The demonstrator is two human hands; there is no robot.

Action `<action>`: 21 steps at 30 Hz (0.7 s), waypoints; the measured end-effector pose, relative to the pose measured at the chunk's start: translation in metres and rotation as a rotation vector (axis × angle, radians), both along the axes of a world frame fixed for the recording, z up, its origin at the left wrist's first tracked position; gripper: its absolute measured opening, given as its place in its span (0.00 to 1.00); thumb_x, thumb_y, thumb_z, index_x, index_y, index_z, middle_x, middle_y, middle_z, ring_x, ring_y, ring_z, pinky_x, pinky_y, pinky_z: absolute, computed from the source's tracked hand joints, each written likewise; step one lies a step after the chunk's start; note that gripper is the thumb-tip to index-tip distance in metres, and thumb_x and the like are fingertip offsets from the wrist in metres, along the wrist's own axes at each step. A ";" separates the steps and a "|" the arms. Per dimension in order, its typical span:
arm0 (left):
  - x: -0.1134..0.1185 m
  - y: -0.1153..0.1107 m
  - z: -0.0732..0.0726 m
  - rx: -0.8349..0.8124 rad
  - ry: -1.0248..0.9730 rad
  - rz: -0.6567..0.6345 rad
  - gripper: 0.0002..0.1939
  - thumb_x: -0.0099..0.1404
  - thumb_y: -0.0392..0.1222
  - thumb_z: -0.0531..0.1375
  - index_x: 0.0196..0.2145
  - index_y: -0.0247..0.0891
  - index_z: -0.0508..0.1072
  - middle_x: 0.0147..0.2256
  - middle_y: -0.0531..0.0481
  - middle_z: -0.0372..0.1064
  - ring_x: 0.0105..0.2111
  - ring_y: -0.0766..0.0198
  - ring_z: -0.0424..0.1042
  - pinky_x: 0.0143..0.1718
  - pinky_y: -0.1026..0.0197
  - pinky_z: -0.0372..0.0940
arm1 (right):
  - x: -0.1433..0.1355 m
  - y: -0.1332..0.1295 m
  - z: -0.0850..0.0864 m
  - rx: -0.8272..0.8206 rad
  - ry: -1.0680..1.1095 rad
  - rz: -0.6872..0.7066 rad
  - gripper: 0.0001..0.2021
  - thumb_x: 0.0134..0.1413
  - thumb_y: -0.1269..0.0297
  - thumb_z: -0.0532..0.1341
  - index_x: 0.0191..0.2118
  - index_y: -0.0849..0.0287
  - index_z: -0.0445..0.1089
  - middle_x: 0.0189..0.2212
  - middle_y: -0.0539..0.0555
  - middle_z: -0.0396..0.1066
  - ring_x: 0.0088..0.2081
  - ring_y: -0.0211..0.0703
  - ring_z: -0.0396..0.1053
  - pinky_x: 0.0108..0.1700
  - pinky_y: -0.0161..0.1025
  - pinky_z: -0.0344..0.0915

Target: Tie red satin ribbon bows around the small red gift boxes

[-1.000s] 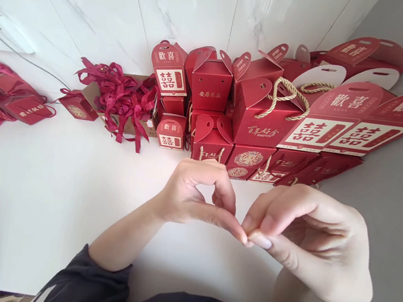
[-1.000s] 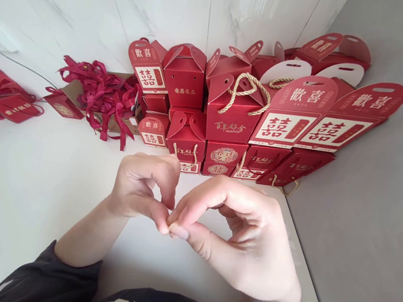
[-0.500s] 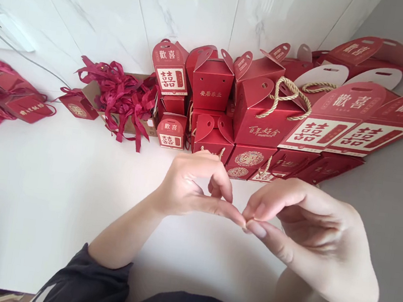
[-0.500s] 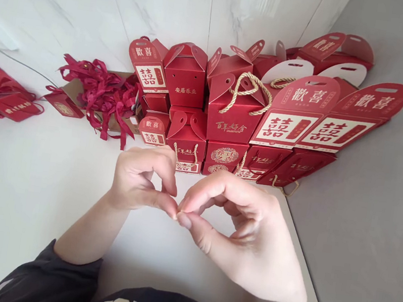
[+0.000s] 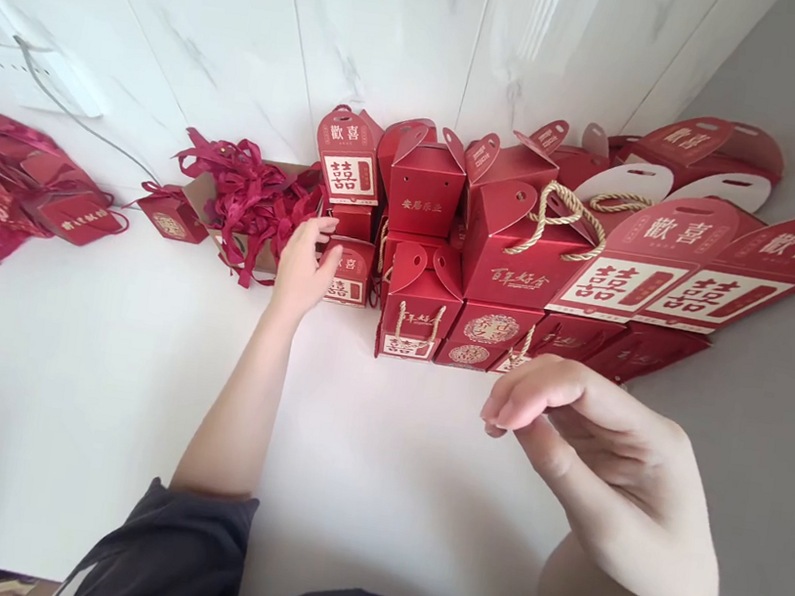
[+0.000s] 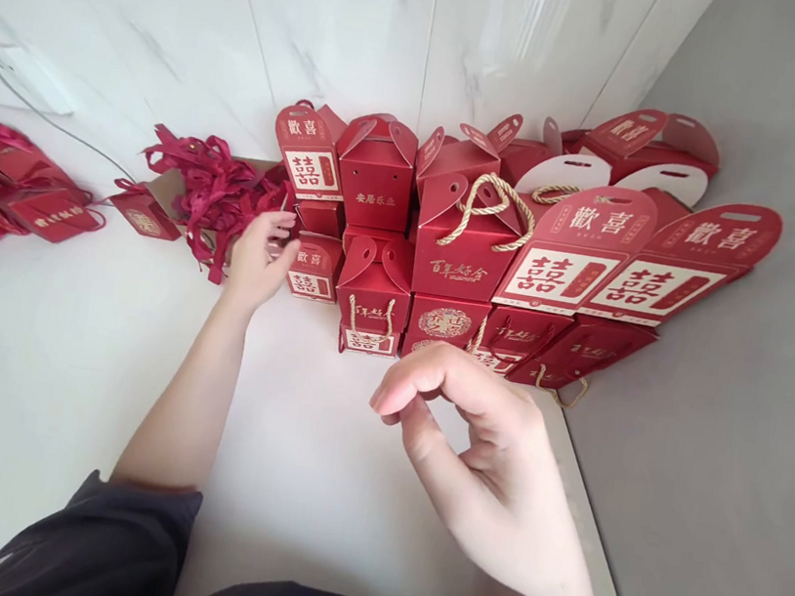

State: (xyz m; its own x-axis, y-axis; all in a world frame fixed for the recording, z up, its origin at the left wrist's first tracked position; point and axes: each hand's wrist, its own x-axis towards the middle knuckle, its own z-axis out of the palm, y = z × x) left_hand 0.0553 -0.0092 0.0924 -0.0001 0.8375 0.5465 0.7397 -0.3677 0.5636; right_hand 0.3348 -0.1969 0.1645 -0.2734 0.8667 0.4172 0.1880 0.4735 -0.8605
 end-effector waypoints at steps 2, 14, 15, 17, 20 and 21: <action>-0.009 0.012 -0.016 -0.119 0.069 -0.016 0.27 0.62 0.40 0.58 0.59 0.34 0.61 0.57 0.39 0.64 0.54 0.55 0.66 0.54 0.55 0.62 | -0.002 0.000 0.000 0.003 -0.026 0.020 0.12 0.59 0.80 0.54 0.36 0.55 0.67 0.33 0.50 0.68 0.36 0.39 0.68 0.38 0.37 0.64; -0.046 -0.047 0.052 -0.380 0.305 -0.182 0.10 0.61 0.46 0.61 0.32 0.37 0.75 0.32 0.49 0.75 0.31 0.60 0.72 0.33 0.59 0.64 | 0.006 0.003 0.004 0.026 -0.274 0.049 0.11 0.57 0.79 0.55 0.37 0.54 0.67 0.35 0.50 0.70 0.36 0.39 0.69 0.38 0.35 0.65; -0.047 -0.058 0.062 -0.353 0.343 -0.201 0.09 0.62 0.46 0.61 0.31 0.38 0.76 0.32 0.49 0.75 0.31 0.60 0.71 0.33 0.59 0.64 | 0.008 0.003 0.004 0.028 -0.308 0.058 0.11 0.57 0.79 0.55 0.37 0.54 0.68 0.35 0.50 0.70 0.36 0.39 0.69 0.38 0.35 0.66; -0.043 -0.080 0.076 -0.282 0.349 -0.255 0.09 0.63 0.47 0.60 0.31 0.41 0.76 0.33 0.51 0.75 0.31 0.62 0.71 0.32 0.61 0.64 | 0.011 0.003 0.005 0.042 -0.353 0.052 0.11 0.58 0.78 0.55 0.38 0.54 0.68 0.36 0.51 0.70 0.37 0.39 0.69 0.38 0.34 0.67; -0.024 -0.112 0.083 -0.143 0.432 -0.375 0.09 0.65 0.47 0.59 0.32 0.44 0.78 0.34 0.53 0.76 0.31 0.63 0.72 0.32 0.62 0.63 | 0.017 0.002 0.007 0.074 -0.371 -0.007 0.09 0.58 0.75 0.55 0.38 0.54 0.68 0.37 0.52 0.71 0.38 0.41 0.69 0.37 0.34 0.67; -0.016 -0.122 0.081 -0.126 0.478 -0.436 0.09 0.66 0.46 0.58 0.33 0.45 0.79 0.35 0.53 0.76 0.32 0.63 0.73 0.35 0.62 0.64 | 0.020 0.001 0.007 0.085 -0.374 -0.027 0.08 0.59 0.74 0.55 0.38 0.54 0.68 0.37 0.52 0.71 0.39 0.41 0.69 0.37 0.34 0.67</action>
